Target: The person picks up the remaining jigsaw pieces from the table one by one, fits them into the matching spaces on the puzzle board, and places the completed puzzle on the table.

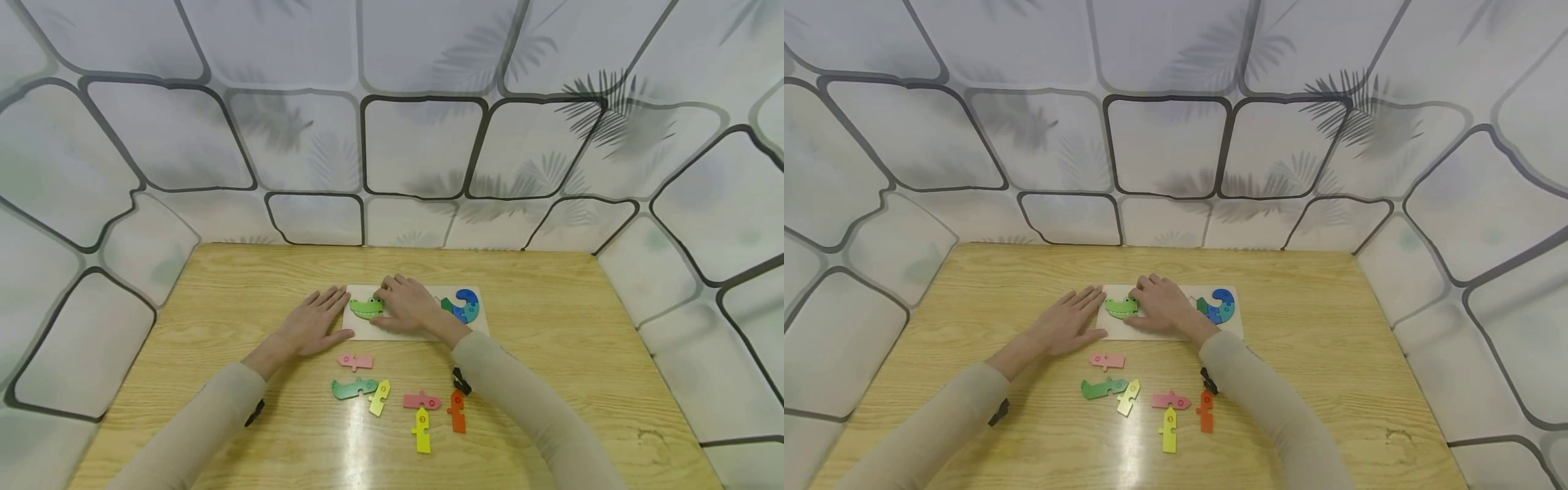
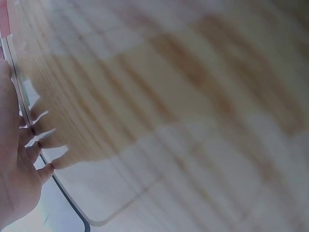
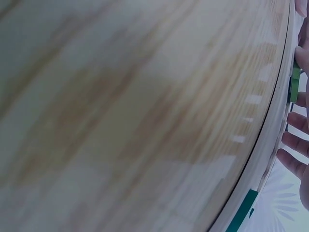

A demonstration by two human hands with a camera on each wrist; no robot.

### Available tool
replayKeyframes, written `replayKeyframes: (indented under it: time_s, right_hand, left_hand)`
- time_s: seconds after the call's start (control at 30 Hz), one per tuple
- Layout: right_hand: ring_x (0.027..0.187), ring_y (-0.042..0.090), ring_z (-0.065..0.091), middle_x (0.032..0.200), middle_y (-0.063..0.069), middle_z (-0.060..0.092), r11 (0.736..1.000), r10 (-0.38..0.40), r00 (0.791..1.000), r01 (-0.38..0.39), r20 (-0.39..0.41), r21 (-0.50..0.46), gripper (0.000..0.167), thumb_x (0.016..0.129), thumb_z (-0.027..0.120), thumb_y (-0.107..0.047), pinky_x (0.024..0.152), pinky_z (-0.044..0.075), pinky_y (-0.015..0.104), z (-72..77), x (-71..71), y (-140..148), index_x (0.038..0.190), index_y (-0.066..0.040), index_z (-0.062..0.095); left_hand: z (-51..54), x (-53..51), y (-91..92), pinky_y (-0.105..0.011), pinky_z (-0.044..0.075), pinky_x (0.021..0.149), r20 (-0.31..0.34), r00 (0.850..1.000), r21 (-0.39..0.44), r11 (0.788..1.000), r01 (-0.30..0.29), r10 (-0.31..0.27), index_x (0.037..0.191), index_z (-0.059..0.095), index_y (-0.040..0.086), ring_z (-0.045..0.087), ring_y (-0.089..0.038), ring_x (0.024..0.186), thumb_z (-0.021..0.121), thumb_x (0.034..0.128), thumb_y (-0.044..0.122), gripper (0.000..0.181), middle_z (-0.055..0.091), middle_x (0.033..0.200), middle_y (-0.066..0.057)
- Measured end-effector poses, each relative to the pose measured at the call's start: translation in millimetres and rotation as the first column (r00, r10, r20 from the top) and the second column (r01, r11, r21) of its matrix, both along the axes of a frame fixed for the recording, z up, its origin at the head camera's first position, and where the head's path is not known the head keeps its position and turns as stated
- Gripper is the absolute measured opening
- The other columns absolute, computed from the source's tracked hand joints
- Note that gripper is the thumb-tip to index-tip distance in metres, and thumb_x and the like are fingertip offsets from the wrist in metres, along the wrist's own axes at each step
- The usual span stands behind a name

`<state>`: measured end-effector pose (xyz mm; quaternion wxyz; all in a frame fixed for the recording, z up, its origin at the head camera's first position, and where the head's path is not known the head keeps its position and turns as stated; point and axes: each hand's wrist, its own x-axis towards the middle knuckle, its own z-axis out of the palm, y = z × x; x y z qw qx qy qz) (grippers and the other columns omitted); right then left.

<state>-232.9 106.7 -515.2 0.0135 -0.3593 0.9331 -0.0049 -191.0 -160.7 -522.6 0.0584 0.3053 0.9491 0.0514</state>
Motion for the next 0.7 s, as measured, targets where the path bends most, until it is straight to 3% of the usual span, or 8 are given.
replayKeyframes:
  time_s: [0.7]
  right_hand:
    - [0.118, 0.019, 0.060, 0.132, 0.001, 0.063, 1.000, 0.017, 1.000, -0.017, -0.020, 0.006, 0.067, 0.099, 0.053, -0.074, 0.101, 0.057, 0.038, 1.3, 1.7, 1.3, 0.140, -0.023, 0.067]
  left_hand:
    - [3.7, 2.0, 0.1, -0.057, 0.027, 0.132, -0.011, 1.000, 0.007, 1.000, 0.008, -0.008, 0.166, 0.029, 0.003, 0.029, -0.036, 0.163, 0.048, 0.1057, 0.062, 0.086, 0.027, 0.175, -0.016]
